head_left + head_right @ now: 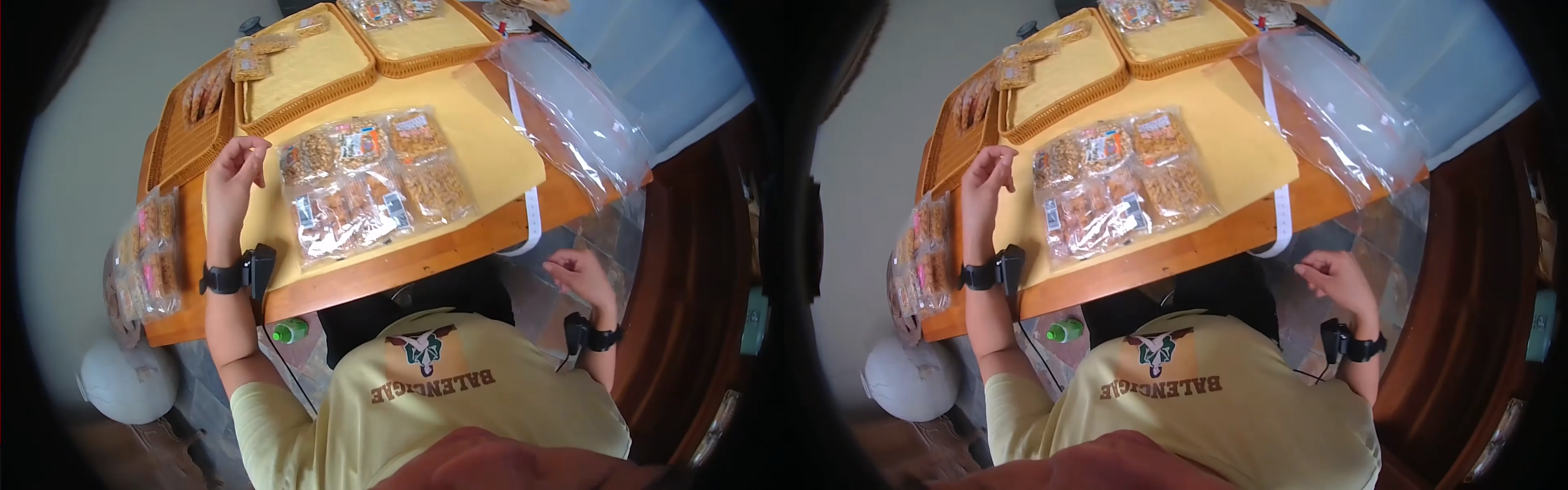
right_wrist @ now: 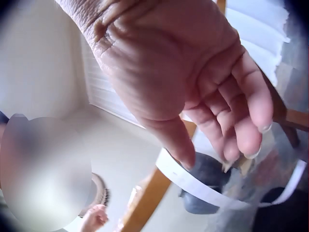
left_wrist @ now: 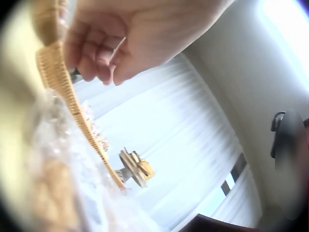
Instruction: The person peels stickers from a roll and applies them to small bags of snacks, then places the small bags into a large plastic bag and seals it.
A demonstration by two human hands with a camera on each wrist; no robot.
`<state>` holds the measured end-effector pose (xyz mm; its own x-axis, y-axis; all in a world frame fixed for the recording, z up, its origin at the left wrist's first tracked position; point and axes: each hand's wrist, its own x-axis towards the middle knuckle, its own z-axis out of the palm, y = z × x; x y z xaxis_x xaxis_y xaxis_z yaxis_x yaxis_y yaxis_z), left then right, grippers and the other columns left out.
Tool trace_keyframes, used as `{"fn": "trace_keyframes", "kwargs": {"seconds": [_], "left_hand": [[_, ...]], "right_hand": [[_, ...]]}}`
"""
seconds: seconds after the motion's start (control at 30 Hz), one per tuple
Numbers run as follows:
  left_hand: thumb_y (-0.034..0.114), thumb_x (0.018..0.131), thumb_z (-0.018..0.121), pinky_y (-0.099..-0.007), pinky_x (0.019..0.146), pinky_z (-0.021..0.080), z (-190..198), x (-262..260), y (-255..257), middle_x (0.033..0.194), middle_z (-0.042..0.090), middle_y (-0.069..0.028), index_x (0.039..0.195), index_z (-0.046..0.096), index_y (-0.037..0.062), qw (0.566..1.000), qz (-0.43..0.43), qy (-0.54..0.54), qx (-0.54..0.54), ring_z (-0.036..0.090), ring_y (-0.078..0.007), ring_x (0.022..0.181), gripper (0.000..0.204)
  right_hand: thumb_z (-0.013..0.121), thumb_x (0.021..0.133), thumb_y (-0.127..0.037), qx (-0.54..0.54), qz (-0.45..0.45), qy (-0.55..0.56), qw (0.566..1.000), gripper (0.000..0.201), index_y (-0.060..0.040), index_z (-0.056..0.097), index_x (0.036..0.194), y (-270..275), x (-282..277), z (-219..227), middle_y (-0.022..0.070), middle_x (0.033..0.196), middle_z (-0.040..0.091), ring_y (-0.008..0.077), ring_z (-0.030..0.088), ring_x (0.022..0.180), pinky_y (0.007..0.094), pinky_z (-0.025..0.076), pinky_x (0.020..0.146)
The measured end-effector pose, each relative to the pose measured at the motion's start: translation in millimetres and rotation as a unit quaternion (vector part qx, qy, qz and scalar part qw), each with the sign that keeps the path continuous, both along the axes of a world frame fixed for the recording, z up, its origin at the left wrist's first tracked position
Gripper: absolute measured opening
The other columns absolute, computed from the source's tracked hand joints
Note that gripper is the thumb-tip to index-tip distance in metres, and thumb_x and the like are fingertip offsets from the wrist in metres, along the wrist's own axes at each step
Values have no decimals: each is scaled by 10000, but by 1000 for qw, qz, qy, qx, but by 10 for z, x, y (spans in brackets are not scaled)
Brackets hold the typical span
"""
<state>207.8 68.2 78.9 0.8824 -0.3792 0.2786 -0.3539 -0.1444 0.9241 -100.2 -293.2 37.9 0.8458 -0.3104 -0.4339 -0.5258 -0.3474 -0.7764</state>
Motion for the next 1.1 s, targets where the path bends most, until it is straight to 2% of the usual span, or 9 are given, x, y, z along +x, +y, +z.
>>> {"fn": "trace_keyframes", "kwargs": {"seconds": [0.17, 0.23, 0.33, 0.4, 0.53, 0.63, 0.8, 0.93, 1.1], "left_hand": [[88, 806, 589, -170, 491, 365, 392, -876, -205, 620, 505, 48, 798, 581, 40, 996, -76, 47, 27, 451, -26, 536, 50], [64, 769, 620, -196, 558, 415, 415, -1230, -309, 646, 579, -3, 755, 595, 24, 986, -135, -61, 72, 525, -58, 588, 49], [99, 749, 642, -255, 551, 445, 242, -1567, -389, 682, 583, -64, 778, 599, 43, 948, -247, -134, 149, 581, -171, 617, 76], [100, 740, 654, -285, 610, 460, 56, -1735, -483, 733, 600, -65, 844, 616, 51, 933, -302, -111, 161, 583, -207, 643, 121], [166, 722, 675, -304, 764, 448, -240, -1916, -711, 946, 567, -102, 1050, 536, 43, 925, -345, -13, 160, 562, -250, 884, 377], [176, 721, 674, -339, 761, 436, -281, -2011, -890, 1027, 509, -124, 1084, 475, 59, 936, -308, -95, 140, 519, -302, 927, 431], [158, 728, 675, -319, 706, 452, -364, -2072, -955, 930, 569, -101, 1029, 488, 49, 946, -290, 8, 144, 571, -264, 812, 371], [69, 766, 641, -244, 711, 463, -512, -2015, -937, 874, 605, -55, 988, 515, 8, 952, -285, 70, 93, 590, -118, 781, 263], [49, 837, 551, -196, 598, 445, -595, -1982, -930, 786, 586, -49, 947, 524, -11, 921, -315, 229, -9, 556, -76, 659, 127]], "right_hand": [[601, 814, -150, 158, -119, -142, 970, 209, -33, 596, 987, 239, 75, -686, 13, 767, 589, 73, 549, 690, 201, 449, 569], [581, 826, -131, 103, 54, -269, 956, 220, -31, 593, 1021, 297, 202, -758, 42, 880, 607, 101, 559, 830, 222, 470, 650], [566, 831, -102, 216, 101, -205, 949, 211, -23, 590, 1026, 322, 179, -813, 54, 916, 619, 116, 577, 835, 234, 479, 654], [504, 873, -150, 211, 110, -179, 955, 225, 1, 587, 1018, 352, 101, -690, 74, 919, 620, 137, 592, 820, 241, 490, 653], [365, 929, -293, 414, 79, -223, 879, 422, 74, 515, 1076, 504, 123, -275, 136, 933, 595, 200, 607, 823, 286, 530, 651], [364, 931, -275, 446, 79, -242, 858, 406, 69, 498, 1100, 685, 274, -152, 130, 921, 586, 198, 606, 823, 289, 536, 669], [370, 929, -242, 523, -25, -264, 810, 379, 85, 496, 1074, 779, 400, -171, 113, 882, 583, 169, 616, 730, 257, 549, 620], [385, 925, -227, 467, -41, -271, 841, 358, 82, 504, 1063, 804, 372, -161, 99, 862, 591, 158, 615, 728, 248, 548, 612], [393, 925, -248, 419, -26, -247, 873, 362, 70, 521, 1040, 824, 374, -264, 115, 875, 596, 149, 606, 741, 253, 541, 638]]}}
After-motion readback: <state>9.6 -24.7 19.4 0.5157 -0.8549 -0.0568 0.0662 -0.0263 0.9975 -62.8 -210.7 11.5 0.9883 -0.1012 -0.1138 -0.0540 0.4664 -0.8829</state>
